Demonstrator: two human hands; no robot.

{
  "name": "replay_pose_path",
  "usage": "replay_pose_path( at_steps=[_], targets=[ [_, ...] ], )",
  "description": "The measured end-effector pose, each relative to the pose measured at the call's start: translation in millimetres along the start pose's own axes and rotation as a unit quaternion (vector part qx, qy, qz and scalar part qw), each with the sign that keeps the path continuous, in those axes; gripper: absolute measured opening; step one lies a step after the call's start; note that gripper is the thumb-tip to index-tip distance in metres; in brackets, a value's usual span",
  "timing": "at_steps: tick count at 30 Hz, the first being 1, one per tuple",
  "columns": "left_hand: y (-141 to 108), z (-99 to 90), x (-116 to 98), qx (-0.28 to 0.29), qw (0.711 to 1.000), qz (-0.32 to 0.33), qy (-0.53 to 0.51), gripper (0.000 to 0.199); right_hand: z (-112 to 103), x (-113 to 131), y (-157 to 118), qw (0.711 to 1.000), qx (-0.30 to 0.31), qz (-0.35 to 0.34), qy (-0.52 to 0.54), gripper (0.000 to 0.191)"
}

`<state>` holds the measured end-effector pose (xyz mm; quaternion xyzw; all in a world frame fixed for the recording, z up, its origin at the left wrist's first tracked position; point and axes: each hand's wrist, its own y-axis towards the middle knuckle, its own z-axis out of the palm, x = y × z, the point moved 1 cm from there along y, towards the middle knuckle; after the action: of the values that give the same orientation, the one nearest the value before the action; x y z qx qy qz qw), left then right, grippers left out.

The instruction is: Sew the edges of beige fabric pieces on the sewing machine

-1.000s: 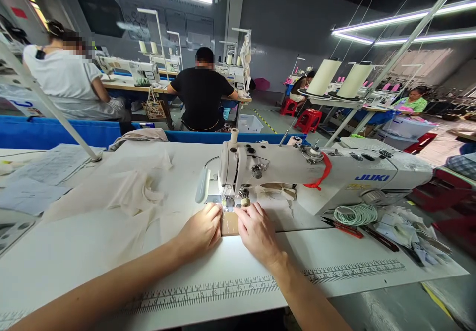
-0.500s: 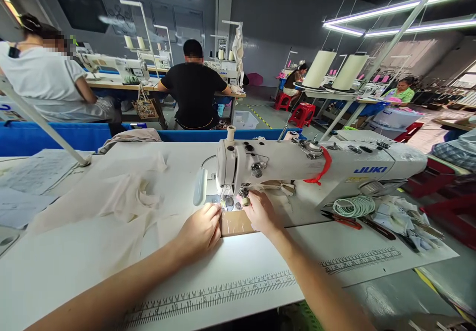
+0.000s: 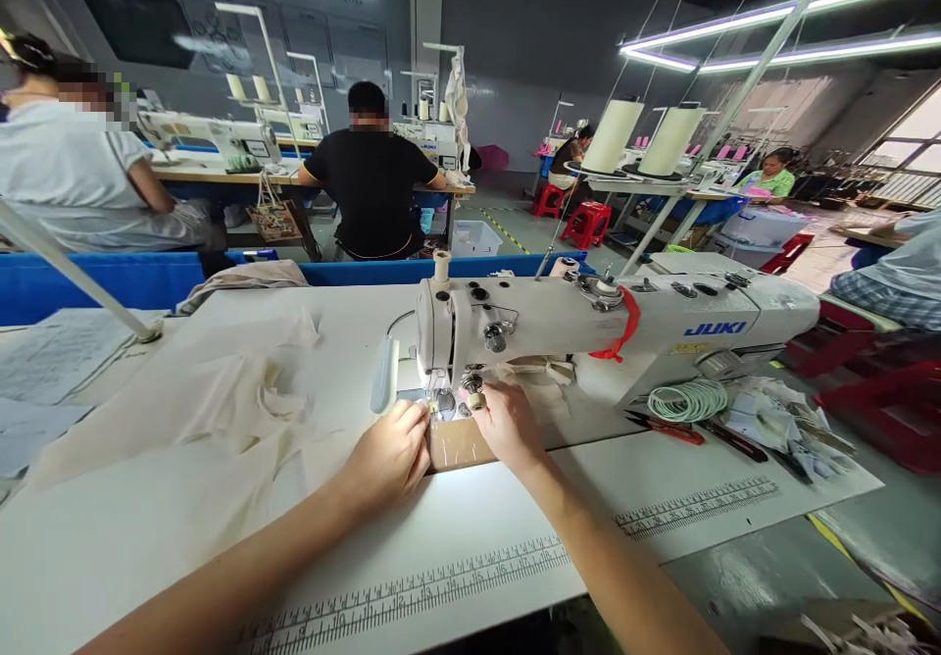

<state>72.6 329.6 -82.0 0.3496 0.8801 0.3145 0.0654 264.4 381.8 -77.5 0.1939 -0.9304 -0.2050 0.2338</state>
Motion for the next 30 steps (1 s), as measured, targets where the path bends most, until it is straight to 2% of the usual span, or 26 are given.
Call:
replay_pose_path(
  at_steps=[6, 8, 10, 12, 16, 18, 20, 22, 23, 24, 25, 27, 28, 29, 30],
  targets=[
    [-3, 5.4, 2, 0.001, 1.000, -0.004, -0.002, 0.034, -2, -7, -7, 1.000, -0.001, -0.013, -0.011, 0.034],
    [-3, 6.6, 9, 0.021, 0.999, -0.014, -0.031, 0.035, -3, -7, -10, 1.000, 0.005, -0.023, 0.004, 0.037],
    [-2, 4.3, 19, 0.069, 0.992, -0.070, -0.083, 0.035, -6, 0, -14, 0.998, 0.017, -0.040, 0.051, 0.037],
    [0, -3.9, 32, 0.108, 0.975, -0.156, -0.117, 0.035, -11, 14, -21, 0.991, 0.023, -0.081, 0.106, 0.033],
    [-2, -31.5, 49, 0.169, 0.934, -0.308, -0.071, 0.028, -11, 58, -47, 0.963, 0.031, -0.241, 0.116, 0.022],
    [-9, -43.2, 50, 0.216, 0.905, -0.363, -0.053, 0.027, -4, 77, -63, 0.945, 0.053, -0.313, 0.074, 0.041],
    [-22, -52.8, 45, 0.242, 0.887, -0.389, -0.063, 0.023, 3, 90, -78, 0.936, 0.067, -0.343, 0.037, 0.070],
    [-41, -64.7, 38, 0.251, 0.877, -0.394, -0.112, 0.022, 5, 99, -93, 0.936, 0.063, -0.345, 0.026, 0.098],
    [-53, -73.2, 33, 0.252, 0.867, -0.398, -0.160, 0.024, 3, 102, -100, 0.938, 0.051, -0.343, 0.018, 0.107],
    [-66, -83.9, 28, 0.255, 0.851, -0.403, -0.222, 0.026, 0, 104, -107, 0.938, 0.038, -0.345, 0.009, 0.107],
    [-80, -96.9, 23, 0.259, 0.822, -0.417, -0.288, 0.028, -4, 105, -115, 0.937, 0.026, -0.347, 0.011, 0.095],
    [-111, -128.0, 9, 0.298, 0.733, -0.446, -0.418, 0.032, -15, 103, -133, 0.933, 0.021, -0.350, 0.083, 0.042],
    [-126, -144.6, 2, 0.318, 0.707, -0.453, -0.439, 0.033, -19, 100, -143, 0.924, 0.048, -0.341, 0.165, 0.020],
    [-141, -159.8, -5, 0.335, 0.682, -0.461, -0.459, 0.033, -21, 96, -153, 0.907, 0.103, -0.314, 0.262, 0.008],
    [-156, -172.3, -12, 0.337, 0.662, -0.472, -0.476, 0.033, -20, 91, -166, 0.872, 0.197, -0.270, 0.357, 0.005]
  ],
)
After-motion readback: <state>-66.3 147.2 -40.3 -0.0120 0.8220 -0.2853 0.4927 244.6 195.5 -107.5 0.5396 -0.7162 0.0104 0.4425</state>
